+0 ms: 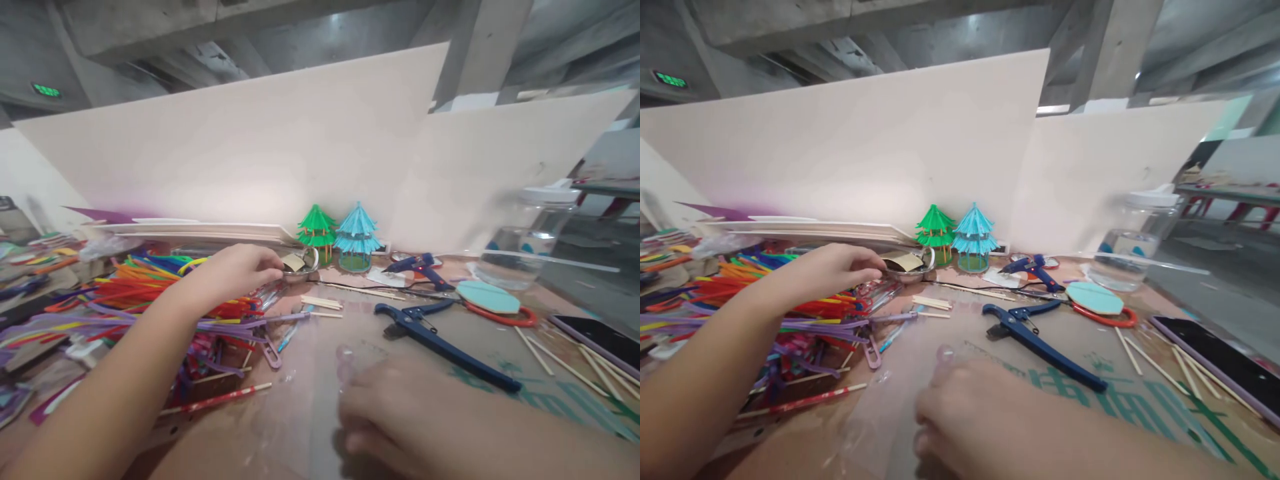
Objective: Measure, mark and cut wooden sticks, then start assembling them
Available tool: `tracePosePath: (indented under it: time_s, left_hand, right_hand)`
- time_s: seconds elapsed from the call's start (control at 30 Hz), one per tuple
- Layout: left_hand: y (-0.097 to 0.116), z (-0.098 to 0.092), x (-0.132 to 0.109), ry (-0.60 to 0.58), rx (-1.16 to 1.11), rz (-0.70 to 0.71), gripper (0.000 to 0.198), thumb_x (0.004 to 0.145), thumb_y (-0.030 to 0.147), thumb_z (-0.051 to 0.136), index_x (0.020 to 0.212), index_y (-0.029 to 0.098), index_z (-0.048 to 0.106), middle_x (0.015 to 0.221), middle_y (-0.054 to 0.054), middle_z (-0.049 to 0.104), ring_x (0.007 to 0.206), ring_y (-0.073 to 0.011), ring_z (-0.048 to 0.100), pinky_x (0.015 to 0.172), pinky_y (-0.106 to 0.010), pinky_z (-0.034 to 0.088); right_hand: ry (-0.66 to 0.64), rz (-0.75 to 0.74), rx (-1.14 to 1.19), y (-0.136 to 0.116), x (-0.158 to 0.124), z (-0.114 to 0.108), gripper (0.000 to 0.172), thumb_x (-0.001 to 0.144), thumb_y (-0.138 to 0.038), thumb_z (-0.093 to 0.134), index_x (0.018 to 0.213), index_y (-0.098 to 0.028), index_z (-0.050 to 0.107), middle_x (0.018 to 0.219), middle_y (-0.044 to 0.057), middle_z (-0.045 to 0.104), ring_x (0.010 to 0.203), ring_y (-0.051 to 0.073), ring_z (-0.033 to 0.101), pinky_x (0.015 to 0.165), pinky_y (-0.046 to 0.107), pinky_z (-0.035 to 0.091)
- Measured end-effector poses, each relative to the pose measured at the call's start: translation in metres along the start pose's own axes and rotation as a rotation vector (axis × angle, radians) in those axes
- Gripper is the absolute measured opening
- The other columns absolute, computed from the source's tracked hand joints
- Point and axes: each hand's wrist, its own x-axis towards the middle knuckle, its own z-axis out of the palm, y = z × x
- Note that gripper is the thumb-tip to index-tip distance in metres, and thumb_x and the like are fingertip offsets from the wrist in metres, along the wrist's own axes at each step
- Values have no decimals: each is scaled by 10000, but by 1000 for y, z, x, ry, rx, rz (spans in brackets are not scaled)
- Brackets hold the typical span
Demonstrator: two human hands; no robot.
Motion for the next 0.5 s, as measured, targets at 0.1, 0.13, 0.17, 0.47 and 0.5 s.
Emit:
tracePosePath:
  time_s: [0.1, 0.13, 0.17, 0.47, 0.5]
  left_hand:
    - [9, 2, -3, 28, -13, 22, 351, 844, 438, 470, 1021, 246, 705, 943, 0, 757, 824, -193, 671, 703, -276, 445]
    - [11, 2, -4, 35, -13, 31, 351, 847, 443, 470, 1019, 250, 705, 935, 2, 756, 819, -194, 670, 699, -276, 443]
    - [12, 2, -5, 38, -10, 44, 348, 847, 447, 472, 1016, 252, 706, 929, 4, 756, 815, -196, 668, 693, -277, 440]
    - [16, -7, -20, 113, -51, 170, 309, 862, 427, 478, 942, 243, 713, 845, 17, 739, 738, -179, 644, 630, -253, 410]
    - [18, -7, -21, 112, -53, 188, 316, 873, 431, 464, 925, 243, 712, 834, 16, 734, 730, -178, 637, 625, -253, 405]
  right_hand:
    - [-34, -119, -183, -18, 65, 13, 157, 893, -171, 552, 932, -133, 700, 861, 63, 716, 687, 169, 626, 567, 275, 443]
    - [-45, -127, -239, -22, 82, 18, 180, 875, -127, 546, 976, -107, 693, 897, 83, 716, 705, 183, 633, 546, 286, 446]
    - [-51, -119, -281, -26, 97, 24, 209, 851, -97, 549, 1007, -87, 688, 944, 111, 711, 736, 196, 641, 540, 292, 456]
    - [129, -138, -357, -16, 88, 8, 157, 819, -81, 579, 943, -93, 675, 860, 111, 701, 759, 216, 628, 664, 315, 473]
    - [192, -72, -329, -9, 75, -3, 188, 804, -68, 590, 969, -114, 668, 860, 96, 706, 746, 209, 630, 646, 300, 457]
